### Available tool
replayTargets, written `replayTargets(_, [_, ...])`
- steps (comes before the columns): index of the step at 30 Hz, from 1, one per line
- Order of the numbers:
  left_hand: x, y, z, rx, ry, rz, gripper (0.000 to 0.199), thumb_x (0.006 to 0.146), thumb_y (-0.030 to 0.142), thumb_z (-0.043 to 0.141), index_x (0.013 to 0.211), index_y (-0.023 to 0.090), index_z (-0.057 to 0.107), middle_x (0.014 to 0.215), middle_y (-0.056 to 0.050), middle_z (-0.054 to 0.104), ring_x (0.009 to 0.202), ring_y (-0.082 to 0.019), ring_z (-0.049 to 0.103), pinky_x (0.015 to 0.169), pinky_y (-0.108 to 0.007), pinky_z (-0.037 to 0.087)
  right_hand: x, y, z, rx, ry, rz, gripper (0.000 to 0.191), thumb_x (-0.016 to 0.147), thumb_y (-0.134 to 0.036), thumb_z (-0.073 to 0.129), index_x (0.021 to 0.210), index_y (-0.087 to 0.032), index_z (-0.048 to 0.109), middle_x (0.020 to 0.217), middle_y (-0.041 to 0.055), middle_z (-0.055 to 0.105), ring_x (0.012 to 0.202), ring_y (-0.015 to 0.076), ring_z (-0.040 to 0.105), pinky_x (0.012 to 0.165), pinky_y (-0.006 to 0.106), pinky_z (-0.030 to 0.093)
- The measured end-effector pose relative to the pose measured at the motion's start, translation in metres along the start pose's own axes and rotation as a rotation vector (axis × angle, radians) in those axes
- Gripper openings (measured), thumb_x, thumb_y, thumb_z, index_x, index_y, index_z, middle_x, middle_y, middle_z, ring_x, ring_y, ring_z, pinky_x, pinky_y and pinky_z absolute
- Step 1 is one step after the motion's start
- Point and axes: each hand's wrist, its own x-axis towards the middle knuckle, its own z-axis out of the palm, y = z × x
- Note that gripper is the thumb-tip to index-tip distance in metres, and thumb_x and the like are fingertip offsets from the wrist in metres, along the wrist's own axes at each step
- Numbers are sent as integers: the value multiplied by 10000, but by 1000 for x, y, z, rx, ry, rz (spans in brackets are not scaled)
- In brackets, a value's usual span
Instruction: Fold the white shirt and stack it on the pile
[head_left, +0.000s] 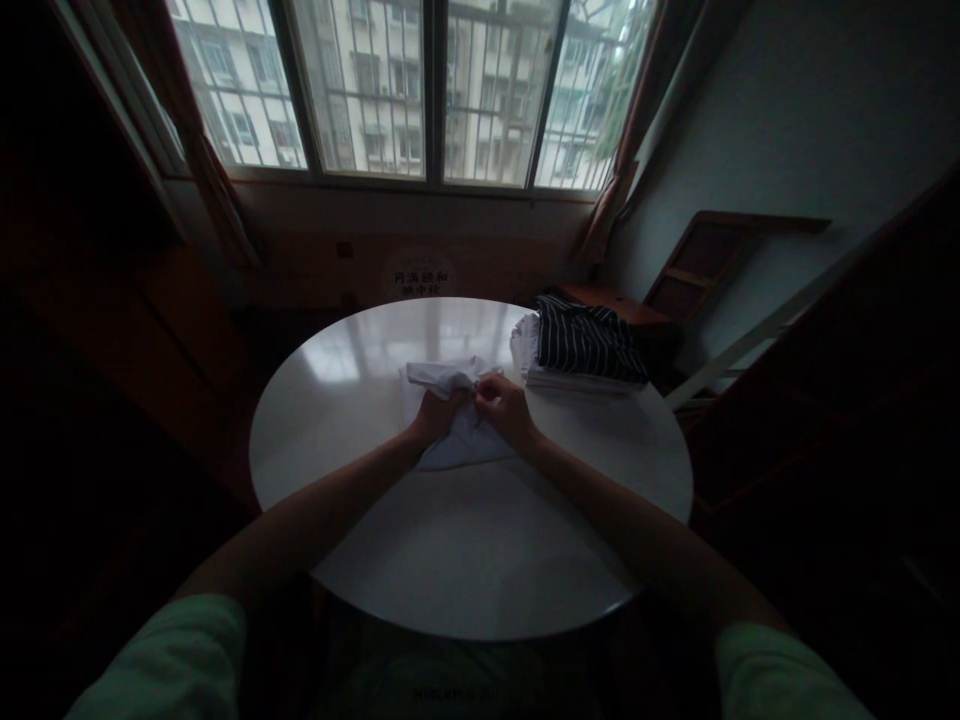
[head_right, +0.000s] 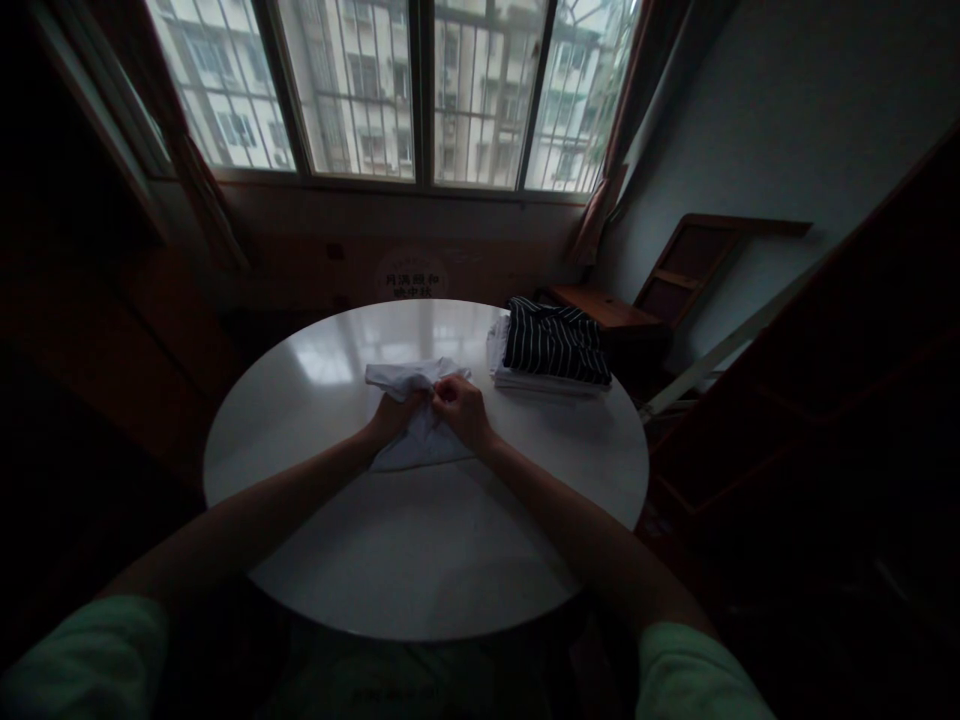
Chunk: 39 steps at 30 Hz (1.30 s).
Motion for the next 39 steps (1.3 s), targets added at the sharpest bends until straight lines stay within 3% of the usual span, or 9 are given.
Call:
replayTargets(4, [0, 0, -1, 37, -13, 33, 201, 661, 288, 580, 788, 135, 608, 819, -50, 663, 799, -174, 593, 754, -298, 464, 0, 5, 0, 129, -14, 170, 108, 675, -272, 548, 676, -164, 541, 618, -11, 553, 587, 117, 518, 565, 231, 399])
replayTargets(9, [1, -4, -1, 80, 9, 33, 185, 658, 276, 578, 767, 129, 606, 766, -42, 660, 760, -175, 596, 708, -290, 472, 0, 6, -1, 177, -50, 232, 150, 671, -295, 562, 731, -159, 575, 643, 0, 592, 593, 122, 540, 569, 235, 411])
replayTargets(14, [-1, 0, -2, 99, -8, 2, 162, 635, 248, 602, 745, 129, 615, 754, -42, 668, 746, -175, 602, 686, -283, 483, 0, 6, -4, 162, -79, 226, 181, 695, -309, 541, 770, -153, 596, 686, 14, 614, 630, 135, 561, 602, 251, 420])
replayTargets(26, [-5, -4, -3, 18, -153, 95, 366, 598, 376, 695, 837, 109, 620, 878, -106, 676, 822, -203, 619, 770, -324, 498, 1, 5, -8, 124, -188, 204, 130, 676, -241, 488, 754, -155, 548, 650, -10, 553, 616, 125, 511, 575, 230, 379])
replayTargets(39, [-6, -9, -4, 26, -170, 117, 371, 677, 364, 645, 961, 128, 605, 997, -110, 653, 909, -199, 602, 831, -341, 480, -1, 10, -9, 215, -164, 194, 143, 687, -264, 511, 768, -161, 567, 694, -8, 582, 654, 132, 532, 615, 246, 403])
